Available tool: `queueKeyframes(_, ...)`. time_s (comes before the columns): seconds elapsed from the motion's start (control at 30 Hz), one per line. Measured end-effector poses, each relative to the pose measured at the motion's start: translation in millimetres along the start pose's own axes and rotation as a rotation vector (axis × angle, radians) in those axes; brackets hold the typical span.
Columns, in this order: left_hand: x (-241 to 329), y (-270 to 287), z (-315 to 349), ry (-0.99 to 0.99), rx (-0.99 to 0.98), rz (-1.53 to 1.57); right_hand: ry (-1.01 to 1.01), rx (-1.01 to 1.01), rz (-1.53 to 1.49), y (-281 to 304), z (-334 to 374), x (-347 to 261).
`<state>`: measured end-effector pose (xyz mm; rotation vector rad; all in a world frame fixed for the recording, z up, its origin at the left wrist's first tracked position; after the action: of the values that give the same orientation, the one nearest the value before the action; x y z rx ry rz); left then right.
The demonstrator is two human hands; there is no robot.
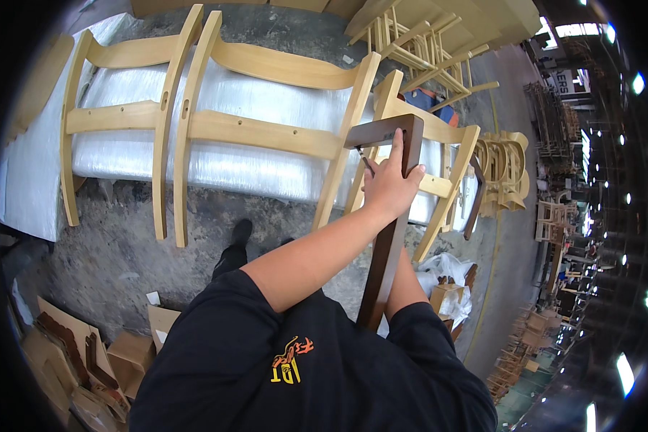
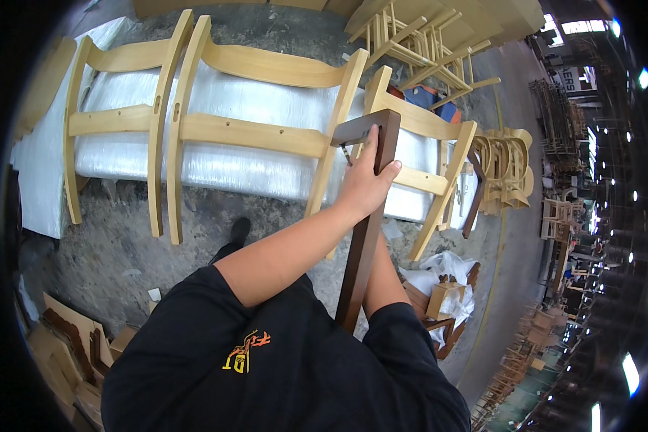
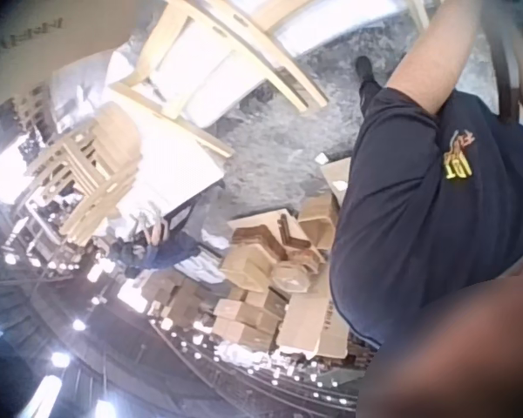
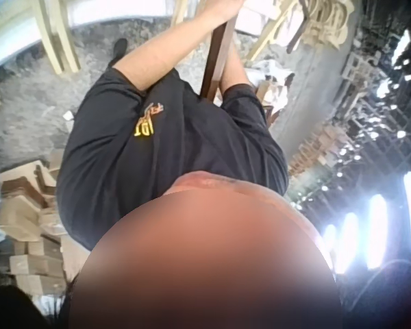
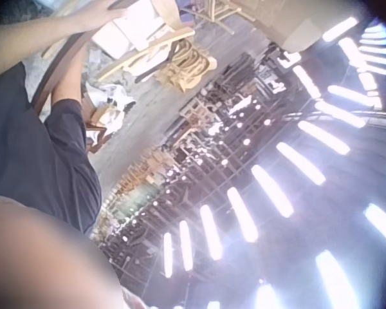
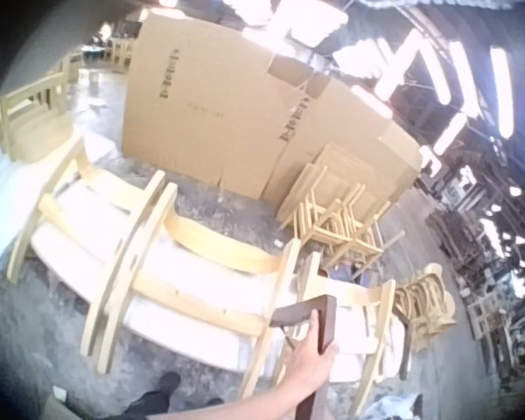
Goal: The person unpacks wooden chair parts from cardboard and plastic, then assembles multiple rocking chair frames by hand. They place each assembled frame on a padded workbench and continue with additional units.
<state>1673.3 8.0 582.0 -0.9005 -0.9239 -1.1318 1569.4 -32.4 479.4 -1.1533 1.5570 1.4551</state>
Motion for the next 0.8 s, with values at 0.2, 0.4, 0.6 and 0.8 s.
queueKeyframes(0.2,15,13,-13,0.107,0.043,-0.143,0.045,-0.051,0.087,-21,-14,0)
queueKeyframes(0.4,24,24,-22,0.087,0.010,-0.036,0.052,-0.065,0.163,-30,-29,6)
queueKeyframes(0.6,42,27,-59,0.023,-0.005,0.259,0.081,-0.074,0.225,-43,-44,9)
queueKeyframes(0.8,41,23,-63,0.053,-0.077,0.124,0.070,-0.058,0.259,-43,-52,26)
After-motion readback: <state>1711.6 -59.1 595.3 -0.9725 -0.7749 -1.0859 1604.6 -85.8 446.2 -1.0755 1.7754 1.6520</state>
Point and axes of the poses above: each hand's wrist, its own z-axis away from the middle knuckle, its own y-axis out of the back of the hand, x = y × z, the point moved 4 cm from there along -z, towards the middle knuckle, and after that the axes turned 9 degrees about y, right-handed, at the moved point
